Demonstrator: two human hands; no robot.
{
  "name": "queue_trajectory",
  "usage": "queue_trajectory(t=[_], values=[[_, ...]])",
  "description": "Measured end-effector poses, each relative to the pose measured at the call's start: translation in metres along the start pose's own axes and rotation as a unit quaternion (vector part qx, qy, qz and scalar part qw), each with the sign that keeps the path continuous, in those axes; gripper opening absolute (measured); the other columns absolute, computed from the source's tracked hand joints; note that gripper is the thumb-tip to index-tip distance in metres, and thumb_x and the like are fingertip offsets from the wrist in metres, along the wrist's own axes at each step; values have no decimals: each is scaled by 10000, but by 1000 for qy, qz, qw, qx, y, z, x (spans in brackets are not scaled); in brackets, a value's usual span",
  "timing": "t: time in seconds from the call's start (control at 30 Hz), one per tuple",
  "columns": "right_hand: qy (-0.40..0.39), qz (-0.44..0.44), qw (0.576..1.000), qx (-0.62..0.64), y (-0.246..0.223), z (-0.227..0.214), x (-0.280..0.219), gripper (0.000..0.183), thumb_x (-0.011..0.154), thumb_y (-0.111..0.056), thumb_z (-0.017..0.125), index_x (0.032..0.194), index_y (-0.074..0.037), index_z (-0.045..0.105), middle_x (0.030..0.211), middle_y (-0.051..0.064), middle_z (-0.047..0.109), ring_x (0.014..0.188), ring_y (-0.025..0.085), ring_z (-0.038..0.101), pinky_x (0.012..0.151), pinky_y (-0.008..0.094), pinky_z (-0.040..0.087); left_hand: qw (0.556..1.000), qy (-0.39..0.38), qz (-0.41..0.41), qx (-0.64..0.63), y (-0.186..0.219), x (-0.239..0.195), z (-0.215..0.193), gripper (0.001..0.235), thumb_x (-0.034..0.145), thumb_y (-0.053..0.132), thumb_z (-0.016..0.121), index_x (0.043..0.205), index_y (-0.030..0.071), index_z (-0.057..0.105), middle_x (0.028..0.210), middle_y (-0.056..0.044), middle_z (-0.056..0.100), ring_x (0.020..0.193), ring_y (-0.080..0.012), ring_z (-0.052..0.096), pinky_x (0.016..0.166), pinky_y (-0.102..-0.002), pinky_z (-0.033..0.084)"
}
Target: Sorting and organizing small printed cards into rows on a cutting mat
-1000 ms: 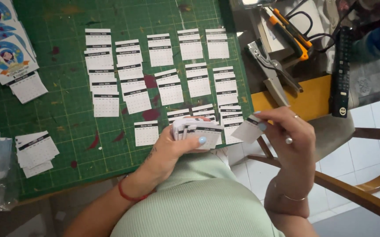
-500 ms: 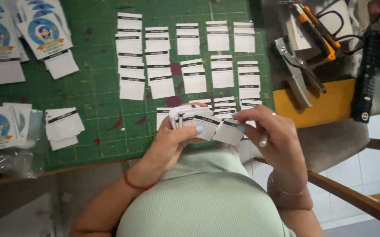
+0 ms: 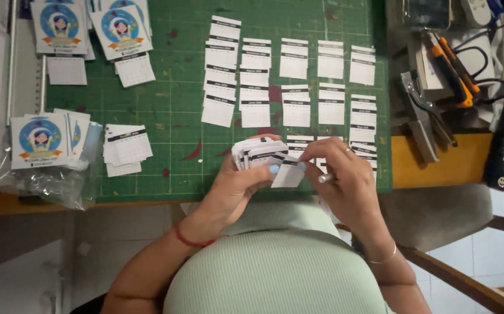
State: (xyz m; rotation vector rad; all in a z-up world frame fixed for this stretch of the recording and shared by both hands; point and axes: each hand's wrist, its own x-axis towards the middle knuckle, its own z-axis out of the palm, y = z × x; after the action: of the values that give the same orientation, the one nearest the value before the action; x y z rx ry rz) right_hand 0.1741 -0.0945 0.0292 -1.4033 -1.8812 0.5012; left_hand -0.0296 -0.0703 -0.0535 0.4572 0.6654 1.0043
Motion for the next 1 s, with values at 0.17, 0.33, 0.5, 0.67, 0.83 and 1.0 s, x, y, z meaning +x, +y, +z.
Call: queue_trajectory(t=[0.17,0.33,0.5,0.67,0.83,1.0], values=[[-27,14,1000,3,-5,4,7,194,978,17,740,1112,-118,779,846,32,724,497,189,493,529,351,484,1000,10,15,2,13,-7,-3,613,817,-44,830,1411,39,704,1124,-167,817,996,-246,807,818,-397,712],[-43,5,999,8,-10,14,16,165,984,-1,746,1115,-98,772,844,55,747,489,214,496,520,351,474,998,13,55,19,20,-12,-11,625,820,-46,838,1422,38,694,1144,-152,818,1042,-226,797,850,-385,703],[-70,29,997,-18,-22,20,27,204,985,-23,739,1143,-147,777,675,61,572,514,239,504,569,410,501,998,11,58,-5,30,-20,-18,601,840,-41,833,1418,14,679,1170,-204,810,1067,-304,801,862,-450,714],[-100,31,994,-32,-33,25,43,239,989,-30,731,1161,-186,786,640,41,543,528,234,513,584,426,503,992,46,107,-55,46,-32,-40,558,840,-6,822,1381,23,688,1160,-192,813,1026,-335,811,836,-487,729],[-147,-55,988,-7,-64,52,91,314,1013,-44,705,1286,-187,767,1012,38,786,875,273,780,771,425,612,963,60,243,-95,115,-75,-80,617,854,49,853,1426,70,621,1244,-111,762,1077,-347,795,929,-551,733],[-252,-190,949,-12,-94,142,129,289,1001,-15,680,1278,-80,734,1137,80,829,927,264,815,637,406,640,921,172,343,-70,146,-114,-79,697,974,203,809,1596,111,509,1235,-127,697,1121,-255,721,1009,-426,659]])
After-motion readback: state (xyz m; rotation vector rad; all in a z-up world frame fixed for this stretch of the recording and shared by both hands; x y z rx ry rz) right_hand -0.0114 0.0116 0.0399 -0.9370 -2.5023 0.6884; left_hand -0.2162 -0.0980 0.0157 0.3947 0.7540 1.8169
